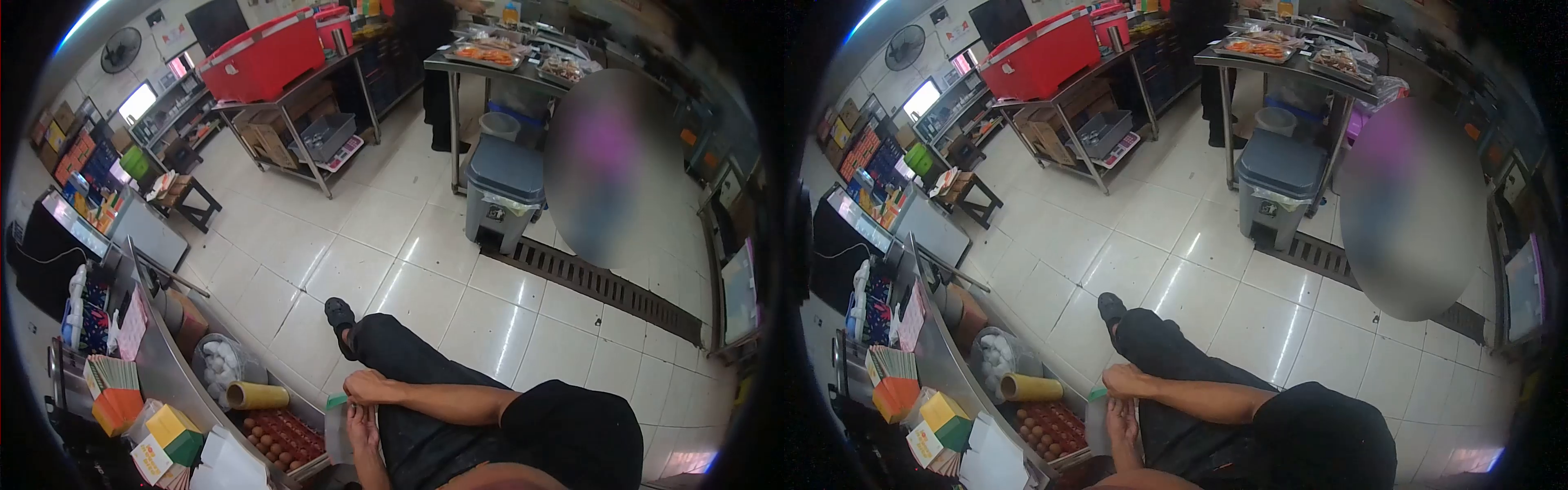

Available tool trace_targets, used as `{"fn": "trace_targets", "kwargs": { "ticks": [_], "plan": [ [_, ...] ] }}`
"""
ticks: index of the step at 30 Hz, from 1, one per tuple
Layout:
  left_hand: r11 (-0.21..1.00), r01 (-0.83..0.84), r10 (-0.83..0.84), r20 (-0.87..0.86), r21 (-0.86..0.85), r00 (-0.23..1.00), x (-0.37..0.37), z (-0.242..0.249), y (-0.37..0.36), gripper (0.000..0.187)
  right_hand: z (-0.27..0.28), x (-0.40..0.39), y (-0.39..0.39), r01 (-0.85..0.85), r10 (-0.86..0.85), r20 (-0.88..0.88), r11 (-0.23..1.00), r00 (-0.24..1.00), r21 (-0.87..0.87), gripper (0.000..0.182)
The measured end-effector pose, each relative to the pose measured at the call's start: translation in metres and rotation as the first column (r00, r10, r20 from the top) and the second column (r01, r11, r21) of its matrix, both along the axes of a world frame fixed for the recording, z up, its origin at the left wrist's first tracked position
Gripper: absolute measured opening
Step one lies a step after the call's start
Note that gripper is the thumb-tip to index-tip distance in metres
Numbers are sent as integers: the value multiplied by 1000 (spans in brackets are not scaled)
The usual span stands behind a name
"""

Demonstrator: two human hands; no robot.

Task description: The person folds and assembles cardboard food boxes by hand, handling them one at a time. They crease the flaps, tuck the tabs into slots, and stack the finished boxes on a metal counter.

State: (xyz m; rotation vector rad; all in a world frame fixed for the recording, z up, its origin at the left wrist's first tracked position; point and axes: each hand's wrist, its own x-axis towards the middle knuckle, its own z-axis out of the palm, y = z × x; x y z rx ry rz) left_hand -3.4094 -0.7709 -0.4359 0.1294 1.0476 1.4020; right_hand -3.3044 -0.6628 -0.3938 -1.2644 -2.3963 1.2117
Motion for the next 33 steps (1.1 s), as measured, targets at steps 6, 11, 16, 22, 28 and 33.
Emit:
{"fn": "trace_targets", "kwargs": {
  "ticks": [6,11,16,22,28,33],
  "plan": [
    [987,-16,10,35,161,999,3,7,1,39,8,4,3,-5,4,-130,1000,992,-5,24],
    [973,-83,79,31,217,996,-8,-2,2,39,25,1,2,-32,30,-225,999,974,-6,23],
    [968,-103,109,-13,230,994,-22,-10,-3,37,27,0,-1,-95,88,-265,995,960,-12,23],
    [959,-126,144,-55,252,988,-43,-20,-5,27,10,-9,-2,-272,257,-239,962,936,-29,22],
    [956,-237,253,-76,170,964,-37,-3,-5,24,8,-4,-19,-276,310,-78,917,948,289,25],
    [984,-149,176,-388,99,905,-32,11,1,18,0,-5,4,-169,182,-307,983,934,68,19]
  ]
}}
